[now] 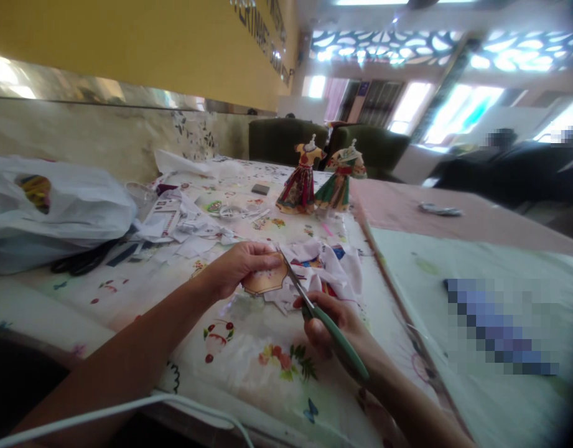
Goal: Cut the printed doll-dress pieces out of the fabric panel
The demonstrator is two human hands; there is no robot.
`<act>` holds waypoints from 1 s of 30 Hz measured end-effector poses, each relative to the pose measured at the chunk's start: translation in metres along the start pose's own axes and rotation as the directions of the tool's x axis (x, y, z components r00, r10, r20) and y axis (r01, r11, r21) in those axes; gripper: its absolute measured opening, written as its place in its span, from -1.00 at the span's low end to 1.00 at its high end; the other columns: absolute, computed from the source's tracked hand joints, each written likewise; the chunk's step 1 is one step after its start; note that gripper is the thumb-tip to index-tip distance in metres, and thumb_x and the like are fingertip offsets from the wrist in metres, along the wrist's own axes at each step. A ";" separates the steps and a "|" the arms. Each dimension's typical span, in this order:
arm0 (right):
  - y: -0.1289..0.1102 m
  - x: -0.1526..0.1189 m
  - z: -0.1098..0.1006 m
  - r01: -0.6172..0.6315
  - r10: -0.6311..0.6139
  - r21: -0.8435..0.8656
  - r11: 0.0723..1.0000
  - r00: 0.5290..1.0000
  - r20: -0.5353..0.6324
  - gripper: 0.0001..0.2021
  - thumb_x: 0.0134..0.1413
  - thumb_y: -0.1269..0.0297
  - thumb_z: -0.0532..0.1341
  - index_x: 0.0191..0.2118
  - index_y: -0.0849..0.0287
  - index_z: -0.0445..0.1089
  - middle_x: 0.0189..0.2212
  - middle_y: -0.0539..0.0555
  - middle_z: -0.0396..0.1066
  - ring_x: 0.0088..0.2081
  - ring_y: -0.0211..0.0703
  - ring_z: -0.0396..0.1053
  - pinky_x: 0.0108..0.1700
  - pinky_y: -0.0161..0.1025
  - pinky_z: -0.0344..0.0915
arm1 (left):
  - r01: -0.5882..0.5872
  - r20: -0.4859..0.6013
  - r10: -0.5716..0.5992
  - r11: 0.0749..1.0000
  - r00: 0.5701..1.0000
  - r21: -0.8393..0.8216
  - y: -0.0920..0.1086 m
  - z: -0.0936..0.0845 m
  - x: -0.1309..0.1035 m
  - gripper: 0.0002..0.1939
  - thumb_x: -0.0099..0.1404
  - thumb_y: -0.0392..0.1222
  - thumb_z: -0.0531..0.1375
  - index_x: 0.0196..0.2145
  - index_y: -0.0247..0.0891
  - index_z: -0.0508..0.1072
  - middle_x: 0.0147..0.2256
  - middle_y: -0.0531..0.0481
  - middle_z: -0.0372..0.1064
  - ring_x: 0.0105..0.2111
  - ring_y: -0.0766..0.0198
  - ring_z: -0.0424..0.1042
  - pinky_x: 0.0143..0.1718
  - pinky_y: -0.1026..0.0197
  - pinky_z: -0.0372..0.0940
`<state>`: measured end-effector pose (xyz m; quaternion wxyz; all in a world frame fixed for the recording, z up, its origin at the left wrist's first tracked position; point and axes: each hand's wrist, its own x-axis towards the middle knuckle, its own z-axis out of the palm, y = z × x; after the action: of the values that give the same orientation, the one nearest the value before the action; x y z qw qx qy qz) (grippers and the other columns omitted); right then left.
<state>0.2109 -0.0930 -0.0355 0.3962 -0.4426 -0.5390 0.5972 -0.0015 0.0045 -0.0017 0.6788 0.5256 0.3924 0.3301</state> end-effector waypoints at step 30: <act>-0.001 0.001 -0.003 -0.023 0.024 -0.053 0.998 0.999 0.032 -0.38 -0.12 -0.31 0.43 -0.20 0.17 0.40 -0.65 -0.18 0.19 -0.65 -0.39 0.08 -0.61 -0.39 -0.05 | 0.000 0.023 0.000 1.000 1.000 -0.004 0.002 -0.001 -0.002 -0.64 -0.06 -0.05 0.49 -0.55 -0.31 0.42 -0.58 0.11 0.32 -0.59 0.44 0.22 -0.55 0.35 0.03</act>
<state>0.2134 -0.0913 -0.0349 0.3686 -0.4495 -0.5556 0.5945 -0.0030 0.0037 0.0008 0.6843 0.5279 0.3840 0.3251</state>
